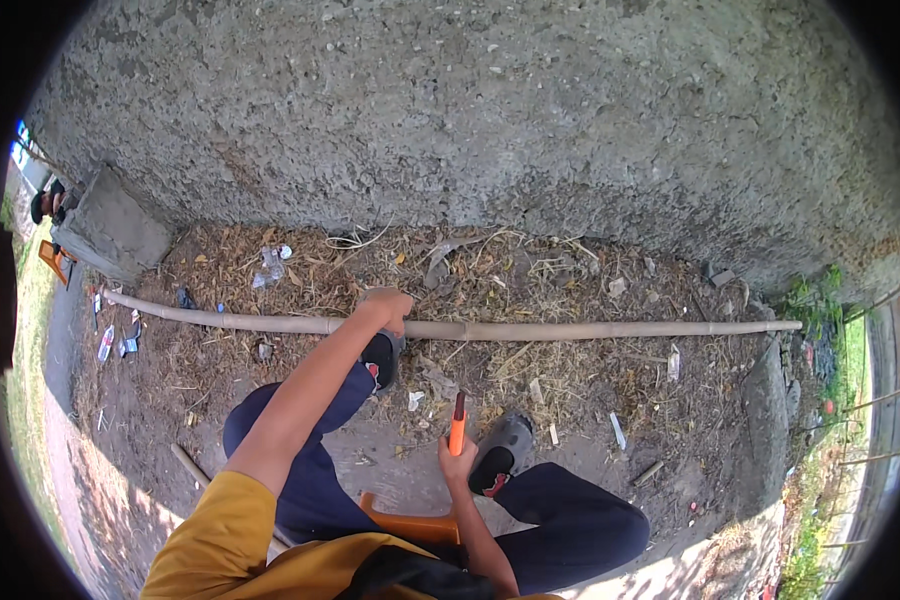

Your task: The person saws a bamboo pole by hand using a saw while stabilizing it with their foot and other hand.

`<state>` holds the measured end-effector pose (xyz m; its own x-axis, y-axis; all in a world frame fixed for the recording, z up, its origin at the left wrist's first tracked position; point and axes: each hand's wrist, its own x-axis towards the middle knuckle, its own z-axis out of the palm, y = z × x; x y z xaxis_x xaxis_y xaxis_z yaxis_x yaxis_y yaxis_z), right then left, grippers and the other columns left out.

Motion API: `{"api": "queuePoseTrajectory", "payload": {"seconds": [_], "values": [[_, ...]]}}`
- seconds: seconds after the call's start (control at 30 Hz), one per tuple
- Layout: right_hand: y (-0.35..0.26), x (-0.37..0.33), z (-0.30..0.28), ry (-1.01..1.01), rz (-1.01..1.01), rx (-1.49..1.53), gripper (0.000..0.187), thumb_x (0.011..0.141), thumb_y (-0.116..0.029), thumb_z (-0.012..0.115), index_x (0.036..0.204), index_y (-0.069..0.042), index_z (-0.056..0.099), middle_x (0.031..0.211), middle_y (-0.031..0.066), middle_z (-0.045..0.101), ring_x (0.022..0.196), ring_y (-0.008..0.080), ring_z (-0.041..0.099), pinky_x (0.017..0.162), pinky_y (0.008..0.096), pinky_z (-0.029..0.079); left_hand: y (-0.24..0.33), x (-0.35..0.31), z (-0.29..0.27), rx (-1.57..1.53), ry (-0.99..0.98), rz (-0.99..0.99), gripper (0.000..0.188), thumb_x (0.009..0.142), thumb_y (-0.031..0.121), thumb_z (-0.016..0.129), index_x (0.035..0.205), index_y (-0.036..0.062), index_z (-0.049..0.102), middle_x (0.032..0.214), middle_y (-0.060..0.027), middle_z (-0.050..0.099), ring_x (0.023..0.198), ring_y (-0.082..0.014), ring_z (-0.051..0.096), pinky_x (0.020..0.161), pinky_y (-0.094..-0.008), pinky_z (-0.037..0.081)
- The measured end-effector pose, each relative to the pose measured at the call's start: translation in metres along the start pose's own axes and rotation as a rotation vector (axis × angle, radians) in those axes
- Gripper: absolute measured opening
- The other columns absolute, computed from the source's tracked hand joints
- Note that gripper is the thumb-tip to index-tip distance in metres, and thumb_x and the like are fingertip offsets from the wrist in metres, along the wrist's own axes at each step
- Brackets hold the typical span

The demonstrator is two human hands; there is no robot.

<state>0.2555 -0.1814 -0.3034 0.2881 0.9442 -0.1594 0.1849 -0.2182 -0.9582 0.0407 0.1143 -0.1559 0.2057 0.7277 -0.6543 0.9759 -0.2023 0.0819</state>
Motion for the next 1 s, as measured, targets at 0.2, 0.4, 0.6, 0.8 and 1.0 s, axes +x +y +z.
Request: {"api": "queuePoseTrajectory", "payload": {"seconds": [0.2,0.4,0.6,0.8,1.0], "values": [[0.011,-0.003,0.006,-0.008,0.053,-0.003,0.02,0.08,-0.005,0.07,0.068,-0.002,0.054,0.059,-0.0037,0.049,0.056,0.0041,0.046,0.05,0.0285,0.04,0.022,0.091,0.076,0.059,0.175,0.001,0.096,0.056,0.024,0.093,0.139,0.0063,0.048,0.143,-0.0172,0.05,0.136,-0.0356,0.048,0.108,-0.0491,0.046],[0.031,-0.011,-0.004,-0.026,-0.005,-0.084,0.021,0.078,-0.005,0.071,0.066,-0.001,0.054,0.056,-0.0001,0.05,0.054,0.0056,0.05,0.05,0.03,0.042,0.023,0.143,0.126,0.009,0.312,-0.015,0.098,0.055,0.02,0.093,0.14,0.006,0.046,0.142,-0.0175,0.047,0.139,-0.0353,0.043,0.11,-0.0477,0.043],[0.028,-0.014,-0.001,-0.025,-0.012,-0.096,0.022,0.077,-0.003,0.072,0.065,-0.001,0.053,0.055,0.0014,0.049,0.053,0.0068,0.05,0.05,0.0304,0.042,0.035,0.159,0.129,-0.037,0.179,0.016,0.091,0.06,0.015,0.092,0.139,0.0054,0.047,0.145,-0.0178,0.047,0.139,-0.0339,0.044,0.112,-0.0492,0.042],[0.025,-0.014,0.001,-0.054,-0.011,-0.09,0.024,0.077,-0.001,0.071,0.065,-0.002,0.05,0.057,-0.0014,0.048,0.054,0.005,0.047,0.05,0.0289,0.04,0.028,0.171,0.149,-0.082,0.195,-0.035,0.088,0.06,0.012,0.091,0.137,0.0057,0.05,0.139,-0.0143,0.055,0.135,-0.0322,0.05,0.111,-0.0488,0.043],[0.035,-0.011,-0.001,-0.023,0.016,-0.101,0.023,0.077,-0.002,0.071,0.064,-0.001,0.052,0.055,0.001,0.049,0.052,0.0063,0.049,0.05,0.0294,0.042,0.025,0.18,0.166,-0.184,0.27,-0.031,0.066,0.066,0.009,0.086,0.128,0.0101,0.062,0.119,-0.0145,0.069,0.115,-0.032,0.066,0.099,-0.046,0.052]]}}
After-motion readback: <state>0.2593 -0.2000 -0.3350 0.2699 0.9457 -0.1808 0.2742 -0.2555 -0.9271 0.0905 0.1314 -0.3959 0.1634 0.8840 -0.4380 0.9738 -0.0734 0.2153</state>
